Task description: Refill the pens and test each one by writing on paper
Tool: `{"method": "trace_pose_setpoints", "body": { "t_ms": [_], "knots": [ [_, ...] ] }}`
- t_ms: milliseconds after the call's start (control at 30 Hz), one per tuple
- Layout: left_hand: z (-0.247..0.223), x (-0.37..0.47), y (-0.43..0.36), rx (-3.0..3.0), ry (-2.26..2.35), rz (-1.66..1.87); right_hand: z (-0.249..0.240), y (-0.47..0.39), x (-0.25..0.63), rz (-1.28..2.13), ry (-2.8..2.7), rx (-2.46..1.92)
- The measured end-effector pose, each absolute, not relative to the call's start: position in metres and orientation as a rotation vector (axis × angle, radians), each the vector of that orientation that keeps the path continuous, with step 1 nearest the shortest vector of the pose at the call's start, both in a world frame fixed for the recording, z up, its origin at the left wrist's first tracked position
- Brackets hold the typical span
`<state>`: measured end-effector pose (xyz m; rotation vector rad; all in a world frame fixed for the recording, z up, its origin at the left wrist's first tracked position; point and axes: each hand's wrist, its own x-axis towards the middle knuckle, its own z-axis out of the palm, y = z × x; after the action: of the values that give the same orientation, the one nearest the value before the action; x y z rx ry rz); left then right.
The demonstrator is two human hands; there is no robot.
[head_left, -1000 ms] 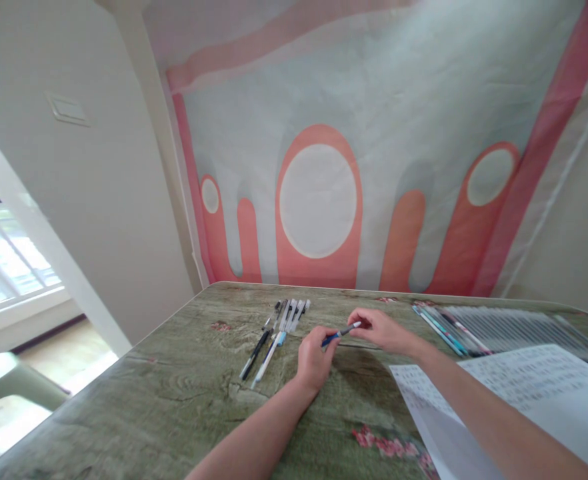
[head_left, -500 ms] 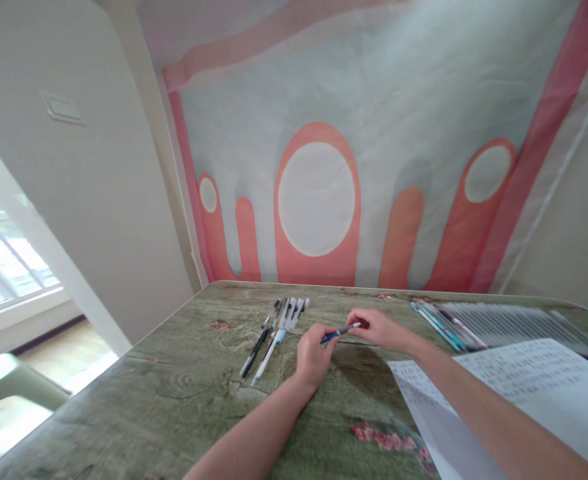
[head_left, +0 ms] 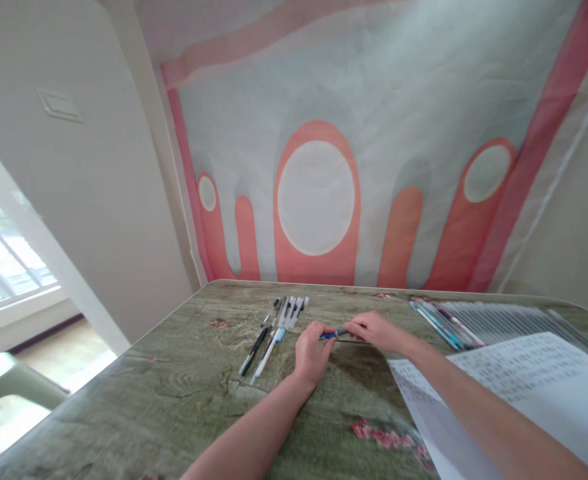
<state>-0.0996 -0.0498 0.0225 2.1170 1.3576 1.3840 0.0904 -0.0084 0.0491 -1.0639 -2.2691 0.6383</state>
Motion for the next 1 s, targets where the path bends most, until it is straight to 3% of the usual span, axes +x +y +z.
{"method": "trace_pose_setpoints", "body": {
  "t_ms": [1000],
  "knots": [
    [0.0276, -0.1003, -0.0530, 2.275, 1.487, 1.212, 0.0542, -0.0115, 0.0896, 0.574, -2.374, -0.973]
  ]
}}
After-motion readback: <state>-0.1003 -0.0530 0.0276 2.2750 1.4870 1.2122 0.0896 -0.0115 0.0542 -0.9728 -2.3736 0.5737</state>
